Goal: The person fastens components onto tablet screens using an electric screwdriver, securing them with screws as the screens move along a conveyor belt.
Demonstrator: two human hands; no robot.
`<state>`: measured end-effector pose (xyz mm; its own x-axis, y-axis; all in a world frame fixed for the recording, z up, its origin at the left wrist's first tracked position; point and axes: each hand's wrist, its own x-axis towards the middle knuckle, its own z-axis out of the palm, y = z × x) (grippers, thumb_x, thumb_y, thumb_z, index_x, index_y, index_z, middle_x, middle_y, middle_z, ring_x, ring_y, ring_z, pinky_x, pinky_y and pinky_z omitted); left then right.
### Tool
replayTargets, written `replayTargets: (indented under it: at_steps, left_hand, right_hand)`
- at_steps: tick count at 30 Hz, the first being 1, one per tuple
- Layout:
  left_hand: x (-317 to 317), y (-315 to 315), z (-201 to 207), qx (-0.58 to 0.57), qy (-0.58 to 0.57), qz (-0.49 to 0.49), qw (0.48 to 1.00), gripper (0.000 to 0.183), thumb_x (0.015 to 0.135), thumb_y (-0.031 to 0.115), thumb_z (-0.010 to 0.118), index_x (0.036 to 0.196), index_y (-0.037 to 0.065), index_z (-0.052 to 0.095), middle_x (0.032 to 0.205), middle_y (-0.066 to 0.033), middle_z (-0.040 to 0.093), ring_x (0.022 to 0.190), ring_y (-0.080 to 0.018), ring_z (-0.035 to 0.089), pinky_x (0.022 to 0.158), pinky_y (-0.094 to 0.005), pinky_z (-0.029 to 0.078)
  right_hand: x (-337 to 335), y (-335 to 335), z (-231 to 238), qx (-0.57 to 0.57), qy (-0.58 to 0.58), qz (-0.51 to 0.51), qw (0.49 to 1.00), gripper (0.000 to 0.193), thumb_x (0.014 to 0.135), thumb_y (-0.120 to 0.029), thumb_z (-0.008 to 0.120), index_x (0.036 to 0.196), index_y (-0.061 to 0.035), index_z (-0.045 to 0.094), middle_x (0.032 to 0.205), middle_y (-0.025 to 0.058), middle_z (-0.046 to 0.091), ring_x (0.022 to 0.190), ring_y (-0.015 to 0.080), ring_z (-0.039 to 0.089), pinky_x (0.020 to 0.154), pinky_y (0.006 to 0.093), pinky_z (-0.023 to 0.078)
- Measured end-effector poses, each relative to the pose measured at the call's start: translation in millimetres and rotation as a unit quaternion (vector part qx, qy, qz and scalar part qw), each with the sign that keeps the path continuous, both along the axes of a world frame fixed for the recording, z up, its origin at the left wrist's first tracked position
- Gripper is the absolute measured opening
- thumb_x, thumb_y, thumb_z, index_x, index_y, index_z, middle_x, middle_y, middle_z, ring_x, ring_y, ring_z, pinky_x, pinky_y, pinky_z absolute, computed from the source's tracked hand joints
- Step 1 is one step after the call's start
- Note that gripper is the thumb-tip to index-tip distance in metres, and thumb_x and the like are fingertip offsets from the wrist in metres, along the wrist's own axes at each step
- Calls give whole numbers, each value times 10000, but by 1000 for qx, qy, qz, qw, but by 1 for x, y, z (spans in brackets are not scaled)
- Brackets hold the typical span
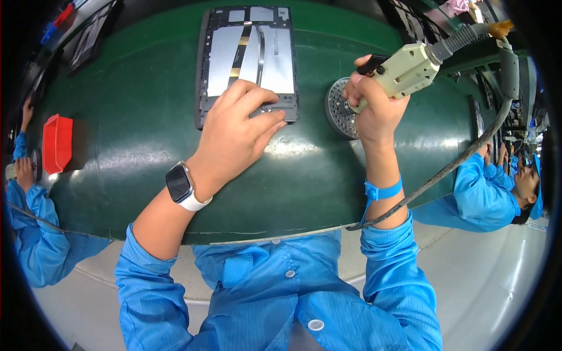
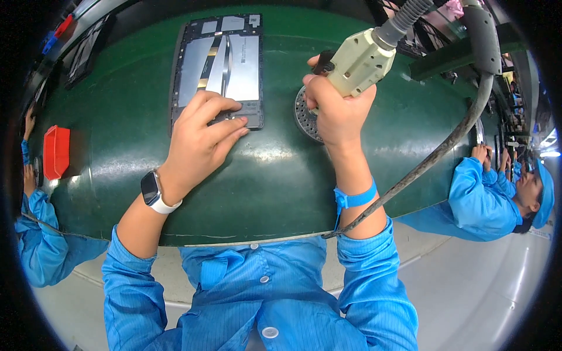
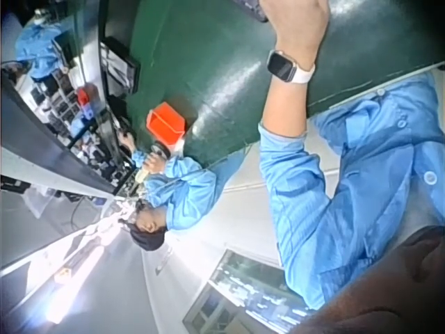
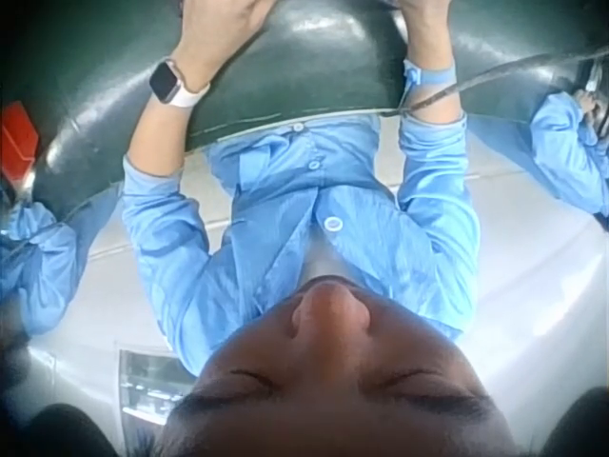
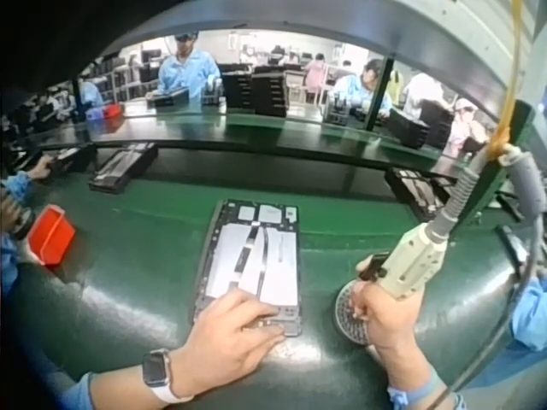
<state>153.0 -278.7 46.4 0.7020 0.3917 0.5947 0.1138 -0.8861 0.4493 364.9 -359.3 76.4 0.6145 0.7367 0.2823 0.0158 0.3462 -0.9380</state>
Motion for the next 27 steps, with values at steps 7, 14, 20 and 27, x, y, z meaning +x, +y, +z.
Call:
replayTargets:
  at_steps: [7, 14, 20, 27]
  left_hand:
    - [0, -3, -6, 15, -3, 18, 1000, 172, 716, 54, 789, 874, 33, 725, 1070, -88, 671, 1074, -298, 618, 862, -399, 522]
    - [-2, -1, -9, 23, -7, 14, 1000, 162, 723, 92, 777, 867, 44, 721, 1068, -79, 667, 1073, -281, 610, 884, -408, 499]
    - [-2, 0, -6, 9, -1, 16, 1000, 187, 707, 110, 797, 864, 41, 722, 1058, -78, 671, 1050, -277, 627, 857, -403, 515]
    - [-2, 0, -8, -1, -1, 21, 1000, 177, 715, 114, 789, 864, 40, 726, 1050, -85, 668, 1047, -276, 626, 862, -398, 510]
  right_hand:
    - [-7, -2, 6, 25, 9, -22, 999, 227, 760, 63, 610, 986, 79, 620, 676, 71, 579, 502, 126, 523, 477, 260, 416]
    - [-43, 9, 22, 74, 42, 69, 994, 256, 775, 77, 580, 1028, 57, 614, 688, 84, 594, 511, 133, 528, 500, 277, 442]
    - [-53, 18, 10, 12, 5, 83, 996, 274, 813, 1, 525, 1080, 46, 566, 605, 64, 506, 488, 147, 456, 539, 347, 434]
    - [-53, 21, 4, 21, 63, 93, 993, 233, 768, 58, 587, 999, 50, 604, 695, 78, 603, 521, 127, 548, 494, 263, 443]
